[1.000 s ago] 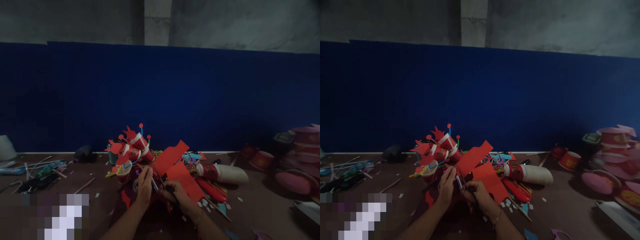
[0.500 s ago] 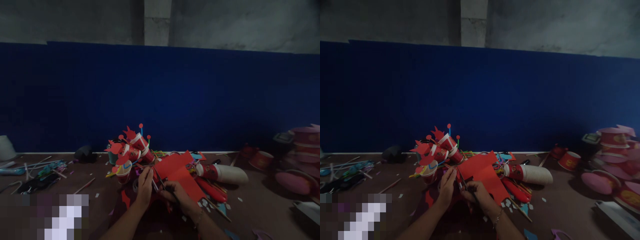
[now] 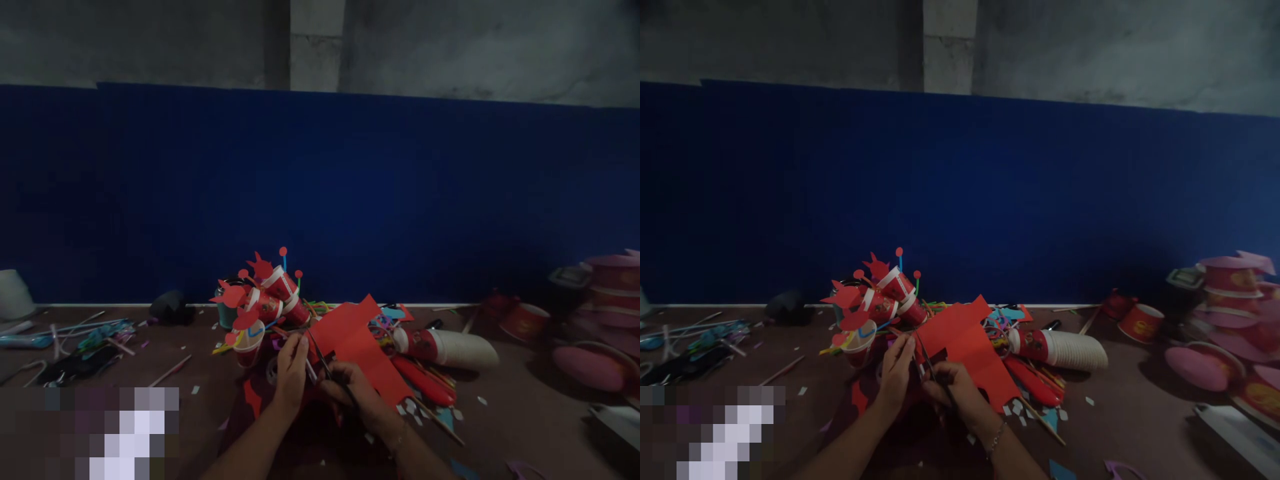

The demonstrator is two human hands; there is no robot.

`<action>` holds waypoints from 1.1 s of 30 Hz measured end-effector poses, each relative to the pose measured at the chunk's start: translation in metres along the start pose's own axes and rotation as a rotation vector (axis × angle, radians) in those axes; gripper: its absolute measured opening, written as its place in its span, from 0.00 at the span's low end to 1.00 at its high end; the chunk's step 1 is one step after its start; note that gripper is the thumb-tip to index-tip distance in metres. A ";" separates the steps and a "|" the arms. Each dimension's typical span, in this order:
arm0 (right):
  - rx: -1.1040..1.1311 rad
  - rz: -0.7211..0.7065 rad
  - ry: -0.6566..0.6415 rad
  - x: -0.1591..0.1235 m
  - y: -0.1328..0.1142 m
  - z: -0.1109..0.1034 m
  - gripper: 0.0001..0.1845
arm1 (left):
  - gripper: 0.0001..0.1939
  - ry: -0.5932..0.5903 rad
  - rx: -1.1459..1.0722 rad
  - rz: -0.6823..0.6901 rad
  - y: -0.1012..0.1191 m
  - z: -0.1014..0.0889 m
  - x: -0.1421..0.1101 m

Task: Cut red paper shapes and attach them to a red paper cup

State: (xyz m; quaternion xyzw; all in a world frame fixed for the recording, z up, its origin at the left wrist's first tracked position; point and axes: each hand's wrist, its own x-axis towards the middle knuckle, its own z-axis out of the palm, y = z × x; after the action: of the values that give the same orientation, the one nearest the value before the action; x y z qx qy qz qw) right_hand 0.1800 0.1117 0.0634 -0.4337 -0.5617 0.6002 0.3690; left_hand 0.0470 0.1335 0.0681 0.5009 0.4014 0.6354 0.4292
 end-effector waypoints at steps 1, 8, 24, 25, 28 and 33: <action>0.004 -0.002 0.000 0.000 0.000 0.000 0.24 | 0.17 0.003 0.001 0.004 0.001 0.000 0.000; 0.019 -0.027 0.010 0.000 -0.002 0.001 0.23 | 0.17 0.000 0.003 0.001 0.005 0.001 -0.001; 0.026 -0.016 0.007 -0.001 -0.003 0.002 0.22 | 0.18 0.004 0.021 0.000 0.003 0.002 -0.002; 0.026 -0.015 0.010 -0.001 -0.004 0.003 0.22 | 0.18 0.006 0.024 0.001 0.004 0.002 -0.002; 0.010 -0.027 0.013 -0.002 -0.006 0.004 0.23 | 0.18 0.006 0.026 0.003 0.005 0.002 -0.002; 0.004 -0.049 0.017 -0.002 -0.007 0.004 0.23 | 0.18 0.004 0.012 0.005 0.004 0.002 -0.001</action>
State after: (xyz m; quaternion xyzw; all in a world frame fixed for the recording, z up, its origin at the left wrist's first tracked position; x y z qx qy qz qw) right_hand 0.1770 0.1095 0.0700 -0.4242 -0.5679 0.5883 0.3892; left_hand 0.0488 0.1311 0.0716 0.5031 0.4050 0.6351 0.4237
